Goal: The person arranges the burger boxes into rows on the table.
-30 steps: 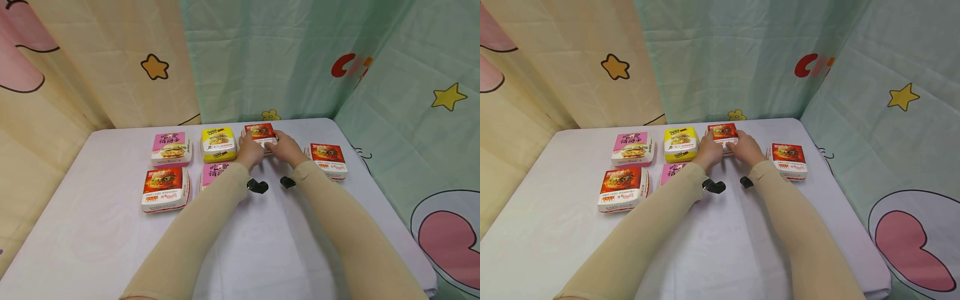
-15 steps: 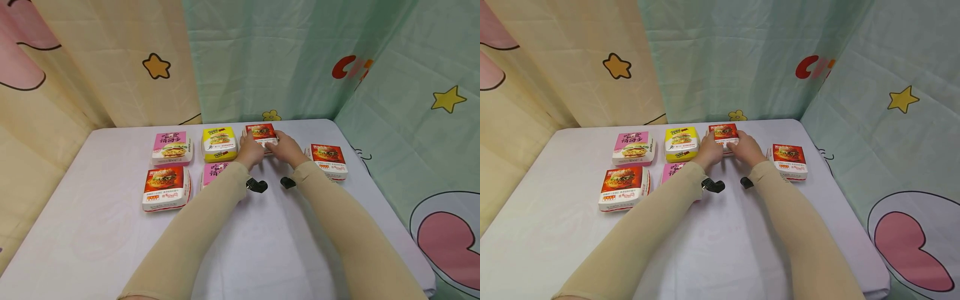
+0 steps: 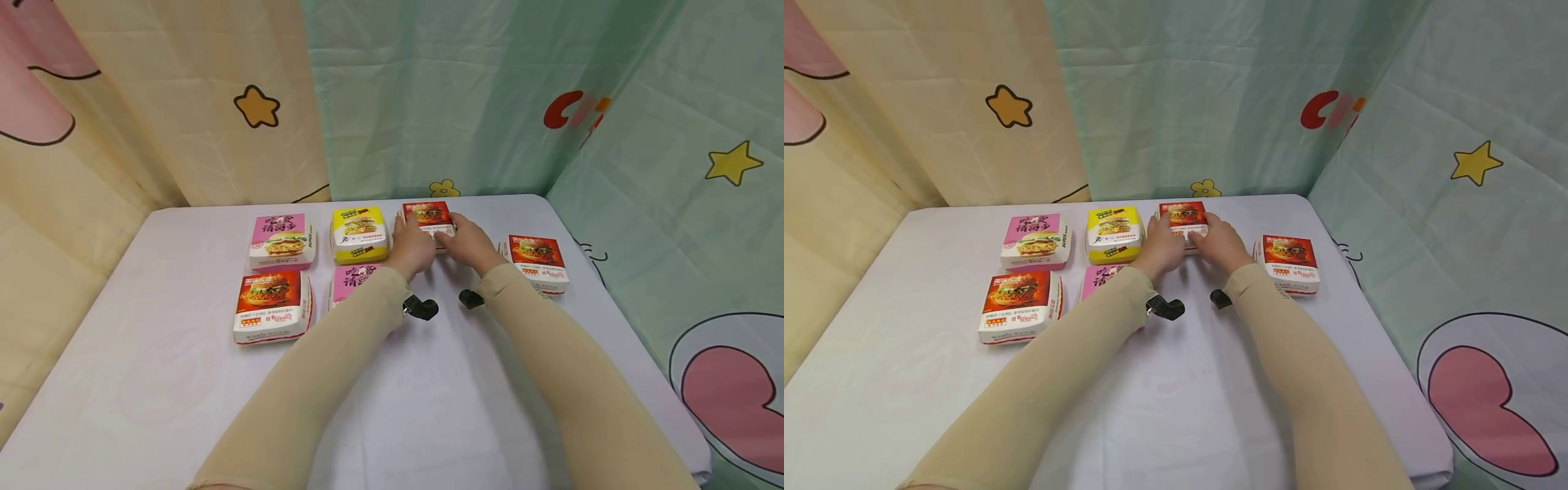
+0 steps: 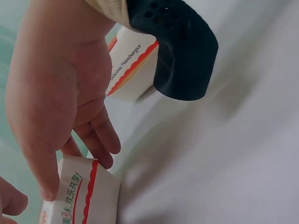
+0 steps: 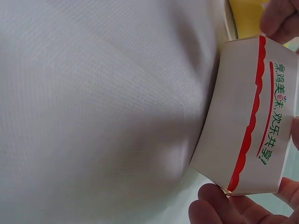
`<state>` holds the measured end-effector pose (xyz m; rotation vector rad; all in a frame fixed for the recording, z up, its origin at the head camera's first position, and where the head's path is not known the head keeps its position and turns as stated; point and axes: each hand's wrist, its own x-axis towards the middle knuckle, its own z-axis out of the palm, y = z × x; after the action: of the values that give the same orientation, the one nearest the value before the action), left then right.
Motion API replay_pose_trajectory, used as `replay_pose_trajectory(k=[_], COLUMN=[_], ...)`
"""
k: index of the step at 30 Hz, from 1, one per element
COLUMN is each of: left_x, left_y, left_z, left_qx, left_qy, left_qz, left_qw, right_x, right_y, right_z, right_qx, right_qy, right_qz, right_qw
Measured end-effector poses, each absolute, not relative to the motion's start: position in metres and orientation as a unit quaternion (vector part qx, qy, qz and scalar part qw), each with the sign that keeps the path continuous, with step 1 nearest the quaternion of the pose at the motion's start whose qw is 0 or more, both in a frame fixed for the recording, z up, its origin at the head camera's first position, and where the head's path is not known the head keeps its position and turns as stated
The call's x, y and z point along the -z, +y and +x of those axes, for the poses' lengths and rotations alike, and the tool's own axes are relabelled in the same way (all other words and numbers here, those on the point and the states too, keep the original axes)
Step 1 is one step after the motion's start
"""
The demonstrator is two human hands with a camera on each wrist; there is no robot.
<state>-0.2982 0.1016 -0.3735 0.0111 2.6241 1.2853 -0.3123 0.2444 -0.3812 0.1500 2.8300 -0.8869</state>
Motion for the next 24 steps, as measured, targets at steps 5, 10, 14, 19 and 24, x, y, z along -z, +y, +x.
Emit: replay_pose_trajectory(k=[5, 10, 14, 19, 24], left_x=[0.370, 0.368, 0.367, 0.366, 0.365], left_y=[0.106, 0.107, 0.107, 0.108, 0.111], left_z=[-0.289, -0.279, -0.272, -0.262, -0.250], left_qx=[-0.400, -0.365, -0.347, -0.342, -0.328], left_qy=[0.912, 0.924, 0.929, 0.924, 0.923], left_qz=[0.059, 0.100, 0.104, 0.124, 0.160], left_qw=[0.067, 0.053, 0.076, 0.114, 0.121], right_x=[0.381, 0.378, 0.372, 0.362, 0.347], right_y=[0.245, 0.248, 0.253, 0.262, 0.268], right_z=[-0.310, -0.307, -0.302, -0.296, -0.287], right_qx=[0.303, 0.295, 0.289, 0.286, 0.294], right_qy=[0.948, 0.951, 0.952, 0.953, 0.951], right_qz=[0.051, 0.050, 0.067, 0.083, 0.083], right_qw=[0.083, 0.073, 0.074, 0.062, 0.040])
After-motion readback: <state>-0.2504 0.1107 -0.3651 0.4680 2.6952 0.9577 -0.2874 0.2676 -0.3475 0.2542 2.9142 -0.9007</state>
